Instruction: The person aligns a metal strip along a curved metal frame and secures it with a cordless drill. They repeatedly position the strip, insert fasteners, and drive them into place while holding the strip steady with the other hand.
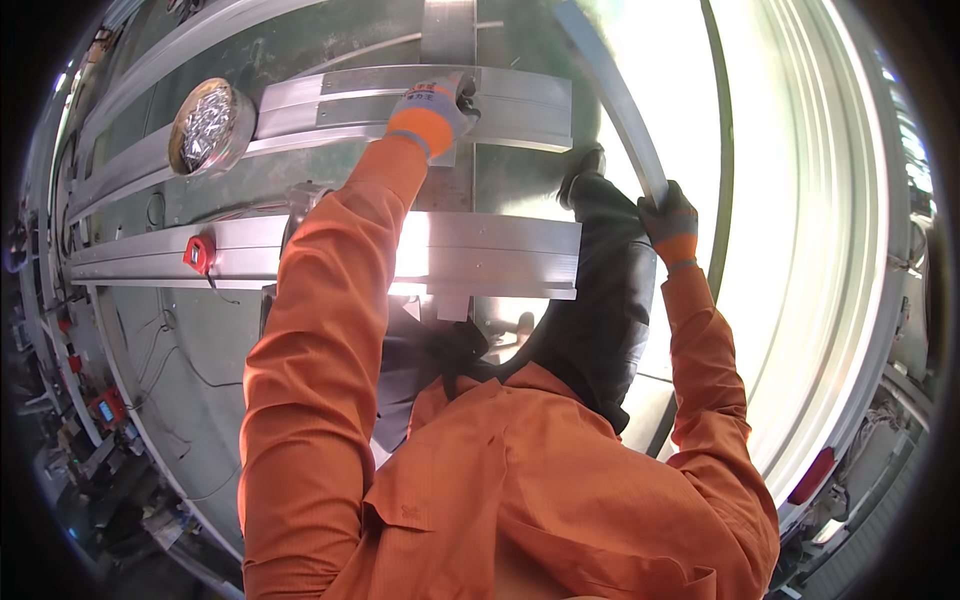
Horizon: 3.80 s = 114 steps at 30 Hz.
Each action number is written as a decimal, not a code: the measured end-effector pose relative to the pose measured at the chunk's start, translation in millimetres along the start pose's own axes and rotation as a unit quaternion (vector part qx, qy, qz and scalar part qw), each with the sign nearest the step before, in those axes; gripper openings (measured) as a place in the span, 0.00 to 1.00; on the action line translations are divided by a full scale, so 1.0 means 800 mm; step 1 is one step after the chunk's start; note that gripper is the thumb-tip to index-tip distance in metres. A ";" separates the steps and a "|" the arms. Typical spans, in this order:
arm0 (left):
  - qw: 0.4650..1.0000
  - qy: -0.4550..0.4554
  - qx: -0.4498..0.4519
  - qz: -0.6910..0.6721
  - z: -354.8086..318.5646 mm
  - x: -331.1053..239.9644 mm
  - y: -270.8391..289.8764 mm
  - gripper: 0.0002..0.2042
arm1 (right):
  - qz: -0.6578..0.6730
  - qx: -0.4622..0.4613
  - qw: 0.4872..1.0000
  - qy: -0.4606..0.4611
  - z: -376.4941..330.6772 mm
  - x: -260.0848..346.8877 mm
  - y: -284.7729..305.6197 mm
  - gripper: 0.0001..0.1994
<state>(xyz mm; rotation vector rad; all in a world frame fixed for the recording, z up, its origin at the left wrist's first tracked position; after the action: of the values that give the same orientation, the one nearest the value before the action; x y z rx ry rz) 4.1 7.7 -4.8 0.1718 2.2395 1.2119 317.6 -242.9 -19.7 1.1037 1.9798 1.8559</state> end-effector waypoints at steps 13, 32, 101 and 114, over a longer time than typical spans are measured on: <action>0.977 -0.191 -0.088 0.022 0.047 -0.019 -0.008 0.13 | -0.044 -0.018 0.997 0.058 0.046 -0.013 -0.062 0.16; 0.962 -0.010 0.047 0.267 0.026 0.106 0.061 0.29 | -0.025 -0.064 0.996 0.056 0.045 -0.026 -0.067 0.16; 0.886 -0.346 -0.224 0.210 0.129 -0.185 -0.126 0.23 | -0.344 -0.082 0.931 0.086 0.231 -0.222 0.019 0.11; 0.981 -0.034 0.106 0.156 0.071 -0.068 -0.018 0.26 | -0.248 -0.038 0.966 0.065 0.209 -0.068 -0.038 0.06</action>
<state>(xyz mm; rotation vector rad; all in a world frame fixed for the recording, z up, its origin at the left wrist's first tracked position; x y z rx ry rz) 82.1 20.4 -16.9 0.6596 2.3381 1.0980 446.8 -146.5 -96.5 0.4134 1.9958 1.7409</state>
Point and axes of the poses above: each hand's wrist, its own z-axis towards the middle knuckle, its own y-axis out of the back of the hand, x = y × z, the point moved 1 cm from there along z, towards the middle knuckle, and after that the axes turned 9 degrees about -y, right-handed, at the moved point
